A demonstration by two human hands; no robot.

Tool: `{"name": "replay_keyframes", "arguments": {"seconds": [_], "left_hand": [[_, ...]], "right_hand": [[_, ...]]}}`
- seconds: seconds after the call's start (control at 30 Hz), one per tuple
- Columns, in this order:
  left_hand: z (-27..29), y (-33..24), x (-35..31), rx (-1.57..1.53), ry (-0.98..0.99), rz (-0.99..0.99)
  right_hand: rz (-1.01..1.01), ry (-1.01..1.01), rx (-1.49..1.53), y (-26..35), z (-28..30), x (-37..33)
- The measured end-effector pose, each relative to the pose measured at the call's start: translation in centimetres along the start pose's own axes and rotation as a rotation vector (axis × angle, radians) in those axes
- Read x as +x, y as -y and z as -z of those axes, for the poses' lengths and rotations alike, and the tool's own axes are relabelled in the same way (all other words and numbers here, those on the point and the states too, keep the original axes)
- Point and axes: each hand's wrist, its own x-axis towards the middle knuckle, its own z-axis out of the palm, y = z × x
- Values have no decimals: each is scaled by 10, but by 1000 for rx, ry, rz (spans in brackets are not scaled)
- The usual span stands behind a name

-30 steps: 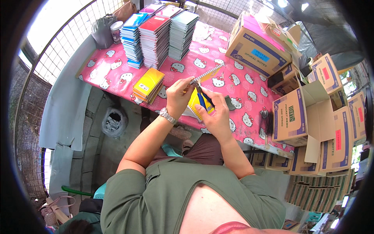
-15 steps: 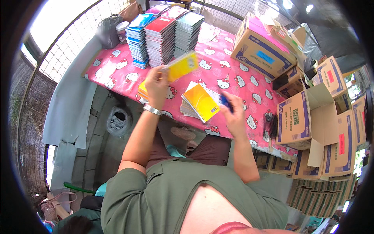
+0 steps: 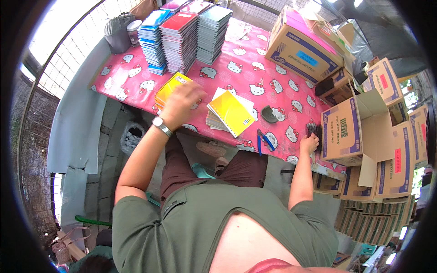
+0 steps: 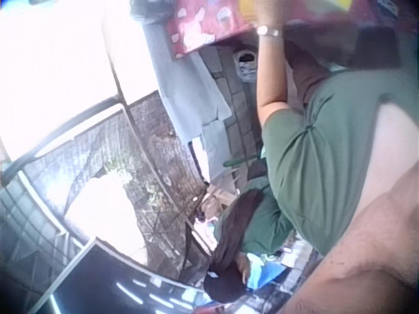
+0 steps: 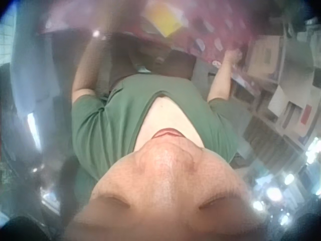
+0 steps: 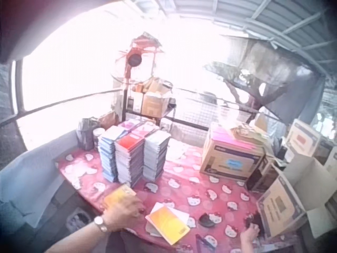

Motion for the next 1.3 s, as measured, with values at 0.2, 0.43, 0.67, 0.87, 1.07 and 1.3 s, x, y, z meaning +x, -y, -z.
{"name": "replay_keyframes", "arguments": {"seconds": [0.2,0.43,0.67,0.87,1.07,1.3], "left_hand": [[-30,-62,22,-6,293,-472],[0,-90,94,70,298,-376],[-40,-98,48,109,279,-331],[-11,-78,84,-159,342,-186],[-22,-92,93,15,241,-131],[-29,-108,94,47,195,-76]], "right_hand": [[168,260,-168,-34,-2,14],[331,-131,271,-22,22,44],[335,-43,538,47,59,10],[358,351,1120,131,121,-45],[244,461,1579,174,158,-70],[180,685,1598,217,191,-126]]}}
